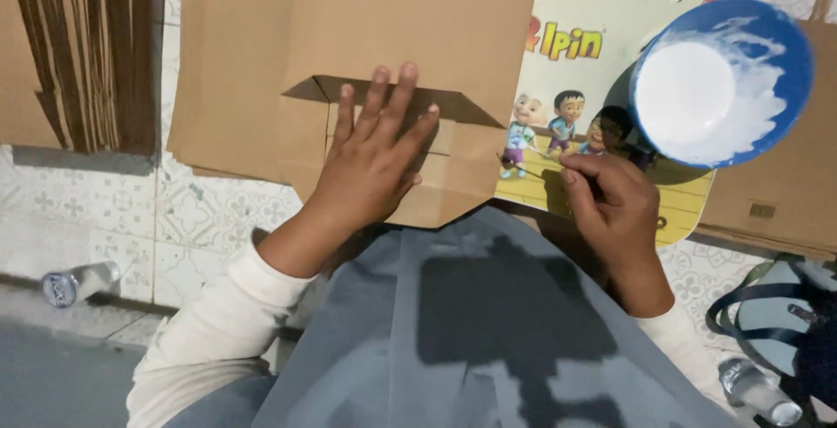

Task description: The person sits on the floor and assembles brown paper bags by applying white glue to the seams with a small brush. They fold the flaps, press them to adhere, and repeat the process on multiple bags.

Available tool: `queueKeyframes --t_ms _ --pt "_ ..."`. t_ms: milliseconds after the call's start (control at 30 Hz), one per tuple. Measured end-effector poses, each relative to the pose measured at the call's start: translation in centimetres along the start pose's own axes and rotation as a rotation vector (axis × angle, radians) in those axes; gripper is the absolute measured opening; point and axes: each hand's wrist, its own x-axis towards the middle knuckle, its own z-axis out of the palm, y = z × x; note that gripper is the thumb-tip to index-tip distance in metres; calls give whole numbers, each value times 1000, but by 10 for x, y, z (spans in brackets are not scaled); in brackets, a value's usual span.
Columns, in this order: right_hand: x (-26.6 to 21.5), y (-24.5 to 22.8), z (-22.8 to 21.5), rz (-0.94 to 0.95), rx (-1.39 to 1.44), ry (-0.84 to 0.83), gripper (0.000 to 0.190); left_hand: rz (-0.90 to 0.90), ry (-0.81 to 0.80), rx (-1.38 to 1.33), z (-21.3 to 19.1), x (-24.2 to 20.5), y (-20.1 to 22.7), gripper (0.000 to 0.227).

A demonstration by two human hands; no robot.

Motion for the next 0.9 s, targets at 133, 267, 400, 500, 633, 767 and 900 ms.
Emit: queueKeyframes --t_ms 133,267,400,500,633,767,900 --pt "3 -10 -2 -42 -71 -87 16 10 72 -73 13 -7 19 70" --pt "19 -21 0 -120 -177 -102 13 -41 72 -229 15 2 22 77" --pt "32 -26 10 -96 -290 -176 11 -134 -116 -409 7 13 11 92" --pt "38 -29 20 -69 -419 -223 10 -129 -145 -431 -1 14 9 91" --pt "48 -27 36 -69 -382 -171 7 -120 -139 -445 6 10 4 89" --pt "59 -25 45 -157 -398 -114 10 -144 -118 -475 4 5 3 85" --pt "50 -30 41 -63 -382 -159 14 -151 -136 -476 6 2 -1 85"
